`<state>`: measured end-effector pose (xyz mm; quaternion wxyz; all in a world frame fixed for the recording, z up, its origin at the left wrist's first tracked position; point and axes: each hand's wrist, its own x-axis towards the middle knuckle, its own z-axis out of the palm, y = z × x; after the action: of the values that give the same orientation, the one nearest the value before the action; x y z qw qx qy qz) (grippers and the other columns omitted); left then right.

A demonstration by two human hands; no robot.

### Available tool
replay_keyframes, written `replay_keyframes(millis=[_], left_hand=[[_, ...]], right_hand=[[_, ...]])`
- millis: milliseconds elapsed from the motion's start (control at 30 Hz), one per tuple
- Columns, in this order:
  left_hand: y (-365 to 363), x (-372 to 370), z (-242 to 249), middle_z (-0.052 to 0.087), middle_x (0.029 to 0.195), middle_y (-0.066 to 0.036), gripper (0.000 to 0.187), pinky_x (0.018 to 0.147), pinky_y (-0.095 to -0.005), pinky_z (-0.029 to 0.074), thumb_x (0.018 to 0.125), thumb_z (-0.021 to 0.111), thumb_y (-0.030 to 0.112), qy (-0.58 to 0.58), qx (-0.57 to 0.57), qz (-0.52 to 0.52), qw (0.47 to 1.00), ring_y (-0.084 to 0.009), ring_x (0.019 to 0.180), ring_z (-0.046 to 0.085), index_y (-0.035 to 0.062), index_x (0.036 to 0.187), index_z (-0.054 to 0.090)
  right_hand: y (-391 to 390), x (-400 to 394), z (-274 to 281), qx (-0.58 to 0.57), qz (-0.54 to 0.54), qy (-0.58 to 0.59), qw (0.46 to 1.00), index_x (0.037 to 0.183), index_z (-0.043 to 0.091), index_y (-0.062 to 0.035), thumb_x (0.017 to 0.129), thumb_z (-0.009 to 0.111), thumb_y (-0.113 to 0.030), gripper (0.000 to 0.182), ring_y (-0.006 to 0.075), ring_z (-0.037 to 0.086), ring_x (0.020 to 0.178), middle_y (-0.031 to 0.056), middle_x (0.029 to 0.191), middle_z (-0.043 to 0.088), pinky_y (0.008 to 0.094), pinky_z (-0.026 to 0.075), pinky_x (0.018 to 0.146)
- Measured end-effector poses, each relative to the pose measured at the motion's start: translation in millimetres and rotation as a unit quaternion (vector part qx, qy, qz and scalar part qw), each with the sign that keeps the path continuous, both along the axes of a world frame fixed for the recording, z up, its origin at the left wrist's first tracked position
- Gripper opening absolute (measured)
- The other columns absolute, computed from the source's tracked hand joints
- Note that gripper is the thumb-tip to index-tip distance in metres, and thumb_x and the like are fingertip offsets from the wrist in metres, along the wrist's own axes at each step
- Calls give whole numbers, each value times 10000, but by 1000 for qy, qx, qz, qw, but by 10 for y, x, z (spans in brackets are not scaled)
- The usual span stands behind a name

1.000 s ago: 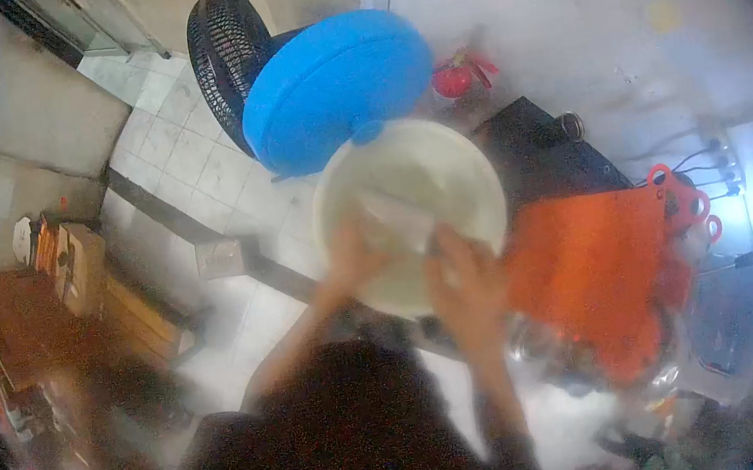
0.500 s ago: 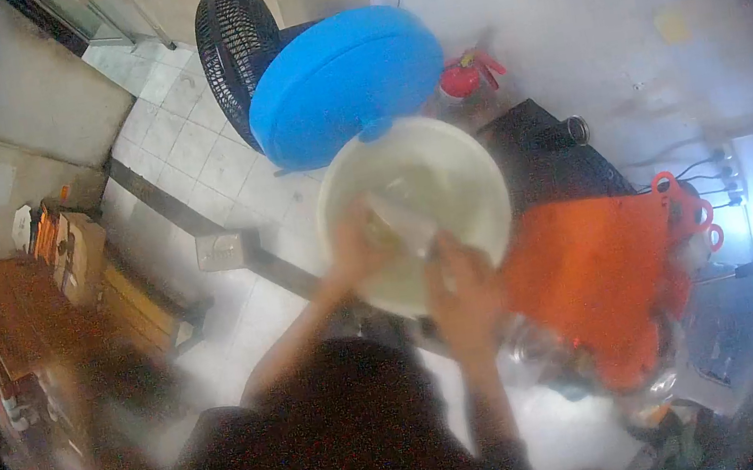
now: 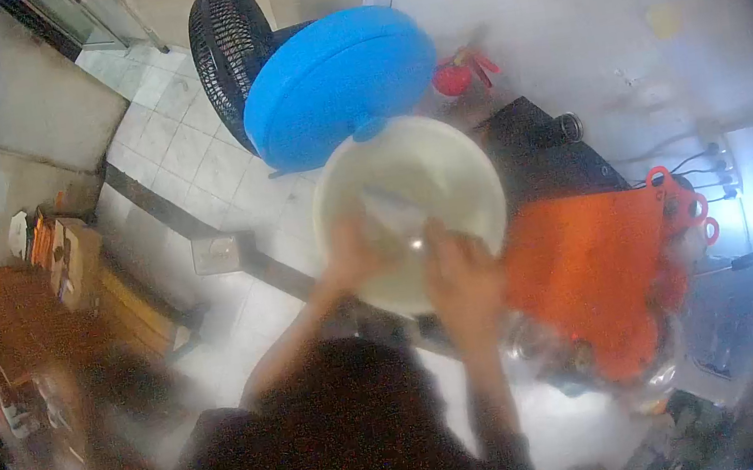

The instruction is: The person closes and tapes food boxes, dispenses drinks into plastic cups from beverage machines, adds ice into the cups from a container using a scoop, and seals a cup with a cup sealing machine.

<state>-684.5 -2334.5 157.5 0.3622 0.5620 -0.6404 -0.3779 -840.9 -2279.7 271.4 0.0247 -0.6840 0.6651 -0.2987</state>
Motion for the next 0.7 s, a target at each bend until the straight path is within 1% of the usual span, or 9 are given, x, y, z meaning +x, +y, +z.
replay_keyframes(millis=[167,267,333,433,467,500,600,633,700], left_hand=[[-12,44,54,601,1212,-189,863,986,-441,466,558,905,237,32,13,-25,999,-381,1159,574,38,1298,507],[0,23,-25,603,1209,-182,838,980,-445,468,566,901,225,43,-3,-43,998,-380,1152,576,42,1285,513],[-36,16,-55,603,1213,-175,823,975,-445,470,569,900,215,48,-38,-33,998,-378,1146,579,47,1278,516],[-22,28,-62,603,1218,-166,814,985,-438,467,574,900,201,66,-62,-48,995,-364,1155,580,60,1279,518],[-18,30,-34,602,1223,-164,815,995,-431,462,576,900,196,103,-59,-40,992,-357,1164,578,65,1286,522],[-9,34,-2,601,1229,-162,816,1006,-425,458,578,899,191,141,-56,-30,988,-351,1172,576,69,1293,525],[61,125,81,595,1264,-161,819,1030,-418,445,583,902,199,116,-96,-36,988,-330,1206,566,69,1305,537],[63,160,90,595,1264,-161,819,1030,-418,445,583,902,199,115,-103,-33,987,-330,1206,566,69,1305,537],[104,243,104,602,1278,-158,812,1018,-408,457,583,901,188,124,-38,-67,989,-310,1203,581,65,1306,552]], right_hand=[[70,82,-30,-27,-22,-55,998,1159,684,-113,781,730,-87,382,301,672,838,124,948,689,408,560,734],[55,77,-25,56,48,18,997,1158,673,-12,795,732,-2,368,255,701,887,156,1009,696,354,559,709],[58,67,-96,-6,-22,-78,997,1103,677,-79,825,724,-136,288,292,678,840,132,965,693,392,558,717],[-95,48,70,19,-146,-155,977,1090,673,-62,851,709,-156,260,303,689,886,153,993,698,393,558,744],[-167,-105,-39,131,-194,-96,967,1117,662,-53,859,708,-190,296,336,694,913,154,1039,700,410,558,763],[-191,-245,-210,128,-199,-95,967,1117,662,-53,859,708,-190,296,336,694,913,154,1039,700,410,558,763],[-195,-777,-1292,210,-5,64,976,1246,614,-44,837,735,-250,474,378,604,1134,206,1211,635,468,490,932],[-303,-713,-1244,203,-2,65,977,1246,614,-44,837,735,-250,474,378,604,1134,206,1211,635,468,490,932],[-568,-473,-1157,6,12,54,998,1261,610,-67,801,764,-156,493,329,643,1048,169,1193,644,440,531,856]])
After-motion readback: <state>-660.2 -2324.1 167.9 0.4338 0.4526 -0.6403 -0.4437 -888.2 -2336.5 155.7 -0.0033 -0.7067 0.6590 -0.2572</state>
